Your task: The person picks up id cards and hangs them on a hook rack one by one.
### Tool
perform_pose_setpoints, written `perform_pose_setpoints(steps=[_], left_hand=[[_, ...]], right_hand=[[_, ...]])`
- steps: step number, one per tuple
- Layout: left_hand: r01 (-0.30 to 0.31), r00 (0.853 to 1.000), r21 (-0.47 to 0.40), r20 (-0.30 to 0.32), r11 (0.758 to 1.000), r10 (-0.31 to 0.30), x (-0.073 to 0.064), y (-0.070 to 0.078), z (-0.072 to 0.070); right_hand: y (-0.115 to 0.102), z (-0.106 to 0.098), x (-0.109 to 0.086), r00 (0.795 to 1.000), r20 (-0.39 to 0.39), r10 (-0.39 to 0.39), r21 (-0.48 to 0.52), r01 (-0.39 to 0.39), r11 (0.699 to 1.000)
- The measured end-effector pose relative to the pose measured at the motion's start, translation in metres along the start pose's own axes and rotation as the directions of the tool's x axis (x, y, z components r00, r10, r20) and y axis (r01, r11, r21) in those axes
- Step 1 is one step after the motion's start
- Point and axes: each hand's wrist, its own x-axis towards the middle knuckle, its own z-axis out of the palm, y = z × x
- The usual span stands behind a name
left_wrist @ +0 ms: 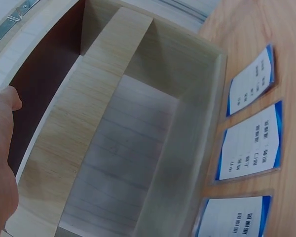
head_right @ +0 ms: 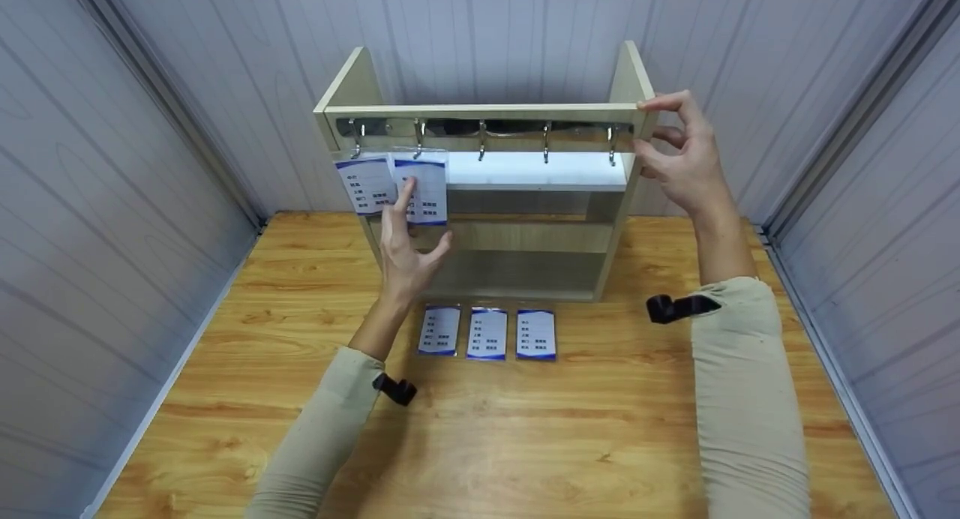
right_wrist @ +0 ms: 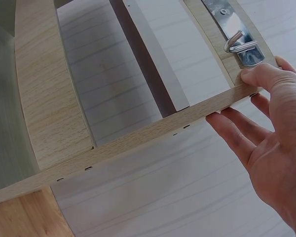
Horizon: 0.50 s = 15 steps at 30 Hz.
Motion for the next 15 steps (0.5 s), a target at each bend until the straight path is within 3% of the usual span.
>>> perform_pose_setpoints(steps=[6, 15], left_hand=[[0.008, 1.000, 0.007, 0.023, 1.000, -0.008, -0.007, -0.005, -0.001], [-0.035, 0.999, 0.012, 0.037, 0.999, 0.035, -0.017, -0.013, -0.003]], right_hand=[[0.001, -0.001, 0.001, 1.000, -0.005, 0.004, -0.037, -0.004, 0.999], [0.000, -0.002, 0.001, 1.000, -0.004, -0.002, -0.055, 0.002, 0.998]])
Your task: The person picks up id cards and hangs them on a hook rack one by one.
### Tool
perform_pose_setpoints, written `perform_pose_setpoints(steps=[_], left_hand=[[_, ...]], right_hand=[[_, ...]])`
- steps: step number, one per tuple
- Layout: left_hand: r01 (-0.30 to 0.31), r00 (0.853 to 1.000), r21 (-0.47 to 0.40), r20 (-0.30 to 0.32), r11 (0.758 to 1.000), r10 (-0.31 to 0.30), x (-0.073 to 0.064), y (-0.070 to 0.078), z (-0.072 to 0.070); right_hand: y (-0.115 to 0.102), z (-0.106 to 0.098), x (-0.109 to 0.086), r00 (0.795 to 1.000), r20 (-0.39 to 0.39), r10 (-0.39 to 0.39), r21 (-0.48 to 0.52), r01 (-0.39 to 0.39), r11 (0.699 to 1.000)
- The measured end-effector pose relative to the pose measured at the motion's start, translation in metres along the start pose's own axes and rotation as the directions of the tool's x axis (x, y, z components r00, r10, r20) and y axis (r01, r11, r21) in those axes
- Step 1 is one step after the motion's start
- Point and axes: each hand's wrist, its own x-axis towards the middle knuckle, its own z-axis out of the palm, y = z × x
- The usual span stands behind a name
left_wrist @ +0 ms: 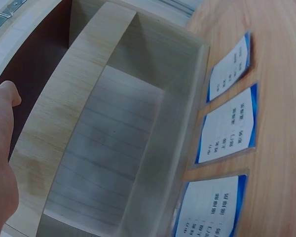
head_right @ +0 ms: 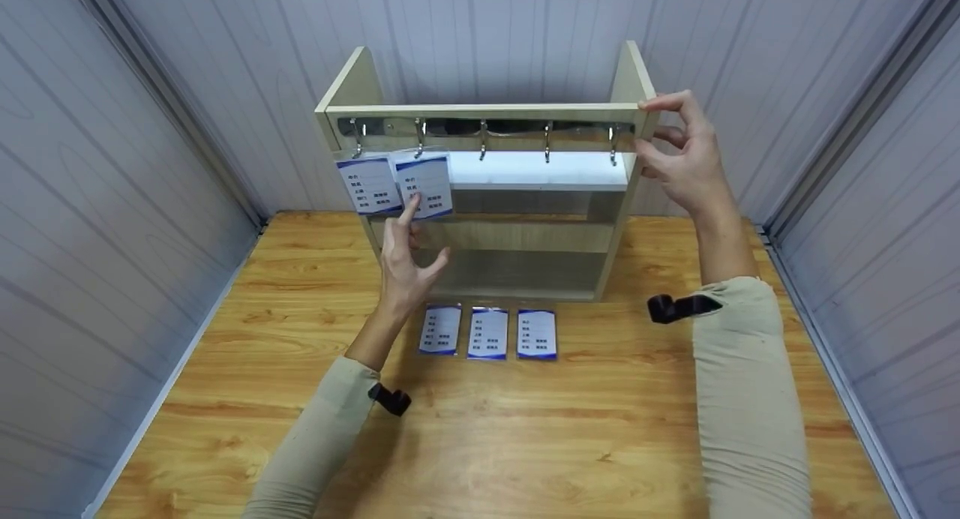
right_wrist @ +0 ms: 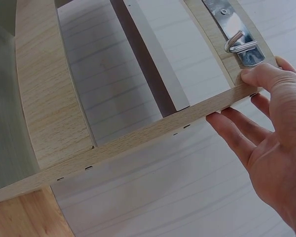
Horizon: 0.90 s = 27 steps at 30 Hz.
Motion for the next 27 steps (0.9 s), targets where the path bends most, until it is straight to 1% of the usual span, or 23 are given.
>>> perform_pose_setpoints(steps=[4, 8, 10, 14, 17, 24, 27], left_hand=[[0.001, 0.999, -0.001, 0.051, 1.000, -0.001, -0.005, -0.002, -0.003], [0.013, 0.996, 0.005, 0.088, 1.000, -0.013, -0.009, -0.005, -0.006], [0.006, 0.995, 0.011, 0.096, 1.000, -0.007, -0.011, -0.006, -0.007], [-0.019, 0.995, 0.019, 0.099, 1.000, 0.017, -0.015, -0.008, -0.008], [-0.028, 0.994, 0.012, 0.104, 1.000, 0.027, -0.018, -0.009, -0.009], [-0.007, 0.988, 0.024, 0.151, 1.000, 0.004, -0.030, -0.013, -0.013], [-0.005, 0.988, 0.020, 0.156, 1.000, 0.002, -0.034, -0.017, -0.015]], right_hand=[[0.000, 0.000, -0.001, 1.000, 0.001, 0.003, 0.006, -0.003, 1.000], [0.000, -0.001, -0.003, 1.000, 0.001, 0.002, -0.016, -0.002, 1.000], [0.000, -0.001, -0.002, 1.000, 0.001, -0.002, -0.010, 0.002, 1.000], [0.001, -0.001, 0.000, 1.000, -0.002, -0.002, 0.055, 0.002, 0.998], [0.003, -0.002, 0.000, 1.000, -0.007, 0.002, 0.069, -0.001, 0.998], [0.002, -0.002, -0.001, 1.000, -0.008, -0.005, 0.022, 0.005, 1.000], [0.001, -0.002, -0.002, 1.000, -0.008, -0.005, 0.014, 0.006, 1.000]])
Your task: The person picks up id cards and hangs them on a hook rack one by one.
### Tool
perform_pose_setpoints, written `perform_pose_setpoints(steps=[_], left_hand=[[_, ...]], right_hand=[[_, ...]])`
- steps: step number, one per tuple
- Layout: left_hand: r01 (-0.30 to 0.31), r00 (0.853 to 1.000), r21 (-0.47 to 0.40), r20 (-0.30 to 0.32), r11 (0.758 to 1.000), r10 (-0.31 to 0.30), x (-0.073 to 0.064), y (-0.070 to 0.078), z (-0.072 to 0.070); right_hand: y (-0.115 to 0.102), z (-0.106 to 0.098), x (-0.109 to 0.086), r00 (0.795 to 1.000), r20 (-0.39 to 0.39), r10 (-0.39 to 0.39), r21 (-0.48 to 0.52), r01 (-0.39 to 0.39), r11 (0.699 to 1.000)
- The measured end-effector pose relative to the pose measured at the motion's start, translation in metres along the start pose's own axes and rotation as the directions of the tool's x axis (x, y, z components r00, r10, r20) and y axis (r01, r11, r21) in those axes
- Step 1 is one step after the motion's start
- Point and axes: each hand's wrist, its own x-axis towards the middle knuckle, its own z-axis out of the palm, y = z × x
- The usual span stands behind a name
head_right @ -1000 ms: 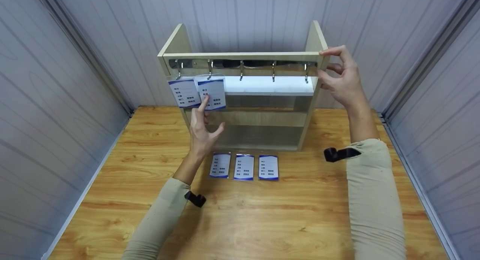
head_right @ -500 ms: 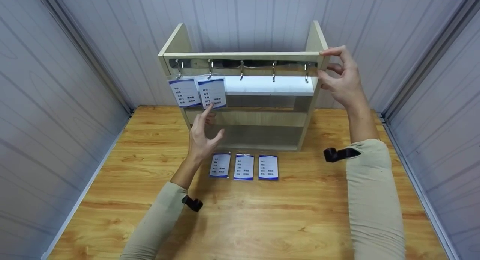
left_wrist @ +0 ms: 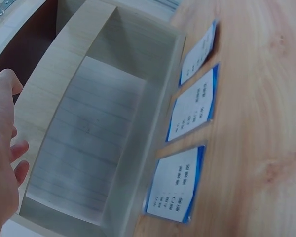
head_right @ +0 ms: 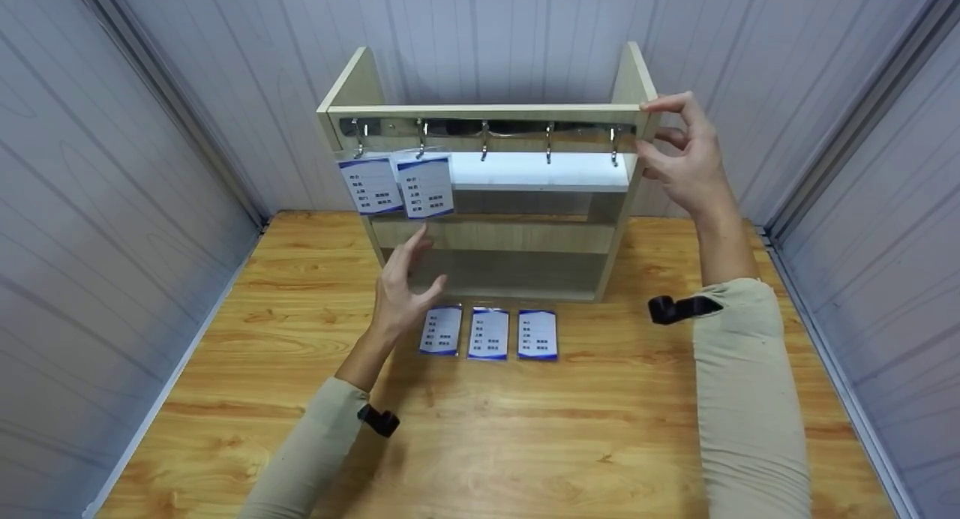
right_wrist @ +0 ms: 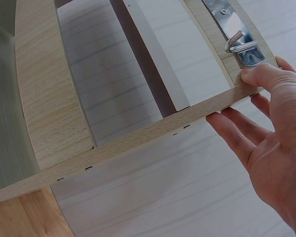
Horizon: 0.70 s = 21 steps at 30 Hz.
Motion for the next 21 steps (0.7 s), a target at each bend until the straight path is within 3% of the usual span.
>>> perform_pose_setpoints(steps=[5, 12, 21], left_hand=[[0.004, 1.000, 0.015, -0.011, 1.000, -0.004, -0.010, -0.006, -0.003], [0.073, 0.997, 0.036, 0.032, 0.997, -0.074, -0.023, -0.012, -0.009], [0.095, 0.994, 0.063, 0.044, 0.993, -0.098, -0.036, -0.019, -0.010]], right_hand=[[0.000, 0.001, 0.001, 1.000, 0.003, 0.008, 0.000, -0.008, 1.000], [0.002, 0.000, 0.001, 1.000, 0.010, 0.014, 0.007, -0.014, 1.000], [0.002, 0.002, 0.001, 1.000, 0.017, -0.017, 0.060, 0.016, 0.998]])
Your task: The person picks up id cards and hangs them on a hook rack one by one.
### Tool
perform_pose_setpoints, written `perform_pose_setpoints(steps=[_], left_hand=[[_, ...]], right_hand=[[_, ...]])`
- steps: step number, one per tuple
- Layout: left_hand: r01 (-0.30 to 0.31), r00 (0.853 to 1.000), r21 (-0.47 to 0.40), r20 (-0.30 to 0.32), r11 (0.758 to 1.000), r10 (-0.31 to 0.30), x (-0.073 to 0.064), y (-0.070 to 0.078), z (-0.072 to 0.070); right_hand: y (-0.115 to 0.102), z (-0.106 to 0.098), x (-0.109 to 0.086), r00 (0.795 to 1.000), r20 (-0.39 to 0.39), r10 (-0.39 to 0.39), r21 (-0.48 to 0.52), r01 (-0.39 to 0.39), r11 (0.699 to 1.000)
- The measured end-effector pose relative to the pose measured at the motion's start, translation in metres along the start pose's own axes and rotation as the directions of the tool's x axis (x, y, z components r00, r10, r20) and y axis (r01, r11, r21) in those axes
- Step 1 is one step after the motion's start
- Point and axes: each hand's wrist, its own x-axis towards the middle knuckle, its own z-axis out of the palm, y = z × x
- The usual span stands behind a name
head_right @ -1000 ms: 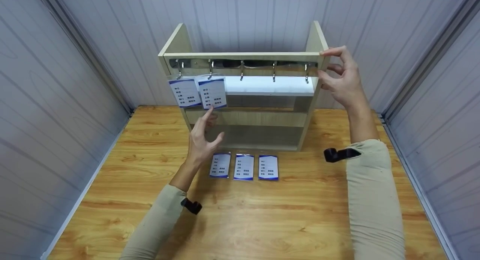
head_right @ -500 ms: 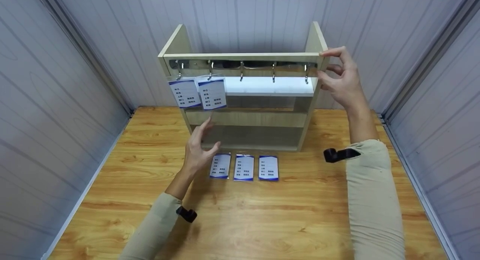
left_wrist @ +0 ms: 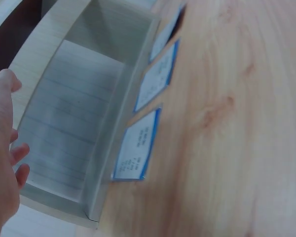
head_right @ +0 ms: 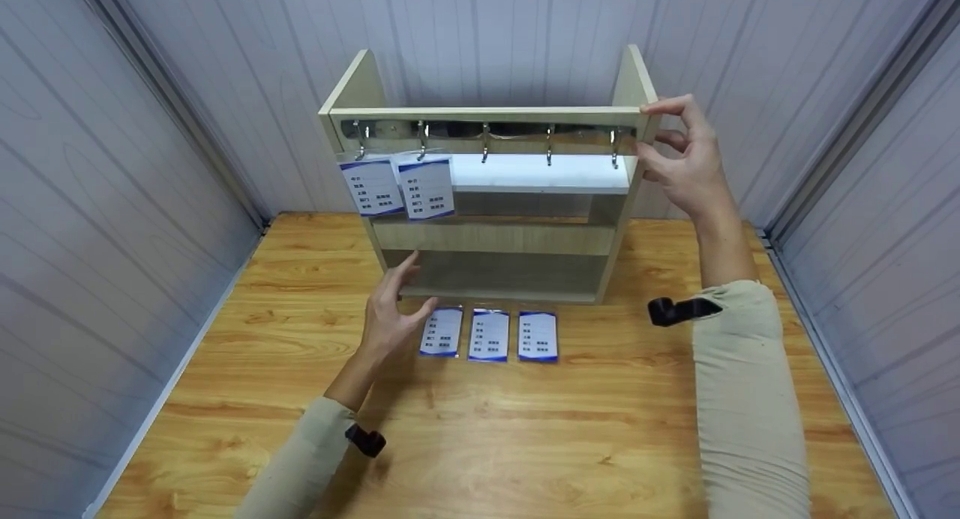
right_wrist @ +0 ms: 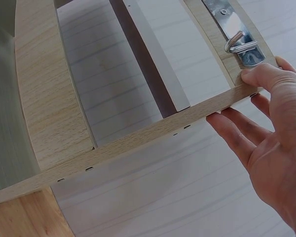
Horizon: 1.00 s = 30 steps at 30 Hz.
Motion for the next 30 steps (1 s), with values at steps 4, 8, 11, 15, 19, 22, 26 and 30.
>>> perform_pose_setpoints(steps=[4, 8, 11, 15, 19, 22, 26, 30], left_hand=[[0.020, 1.000, 0.014, 0.017, 1.000, -0.020, -0.005, -0.003, 0.002], [0.036, 0.998, 0.029, 0.043, 0.999, -0.038, -0.007, -0.004, 0.003], [0.061, 0.994, 0.043, 0.089, 0.997, -0.065, -0.009, -0.005, 0.003], [0.113, 0.976, 0.066, 0.180, 0.991, -0.123, -0.012, -0.009, 0.003], [0.180, 0.946, 0.086, 0.259, 0.980, -0.196, -0.015, -0.011, 0.003], [0.227, 0.922, 0.106, 0.298, 0.968, -0.248, -0.017, -0.013, 0.005], [0.242, 0.913, 0.107, 0.311, 0.964, -0.264, -0.019, -0.014, 0.007], [0.247, 0.909, 0.104, 0.319, 0.963, -0.268, -0.022, -0.019, 0.009]], right_hand=[[0.000, 0.000, -0.001, 1.000, -0.002, -0.001, -0.014, 0.001, 1.000], [0.000, 0.000, -0.001, 1.000, -0.001, 0.001, -0.030, -0.001, 1.000], [0.000, -0.001, -0.001, 1.000, 0.004, -0.001, -0.040, 0.001, 0.999], [0.000, -0.001, -0.001, 1.000, 0.001, 0.006, -0.034, -0.006, 0.999], [0.000, -0.001, 0.000, 1.000, -0.010, 0.022, -0.027, -0.022, 0.999], [0.000, -0.001, 0.001, 1.000, -0.013, 0.029, -0.017, -0.029, 0.999], [0.001, 0.000, 0.001, 0.999, -0.014, 0.034, 0.017, -0.034, 0.999], [0.000, 0.000, 0.001, 0.999, -0.013, 0.042, 0.027, -0.041, 0.999]])
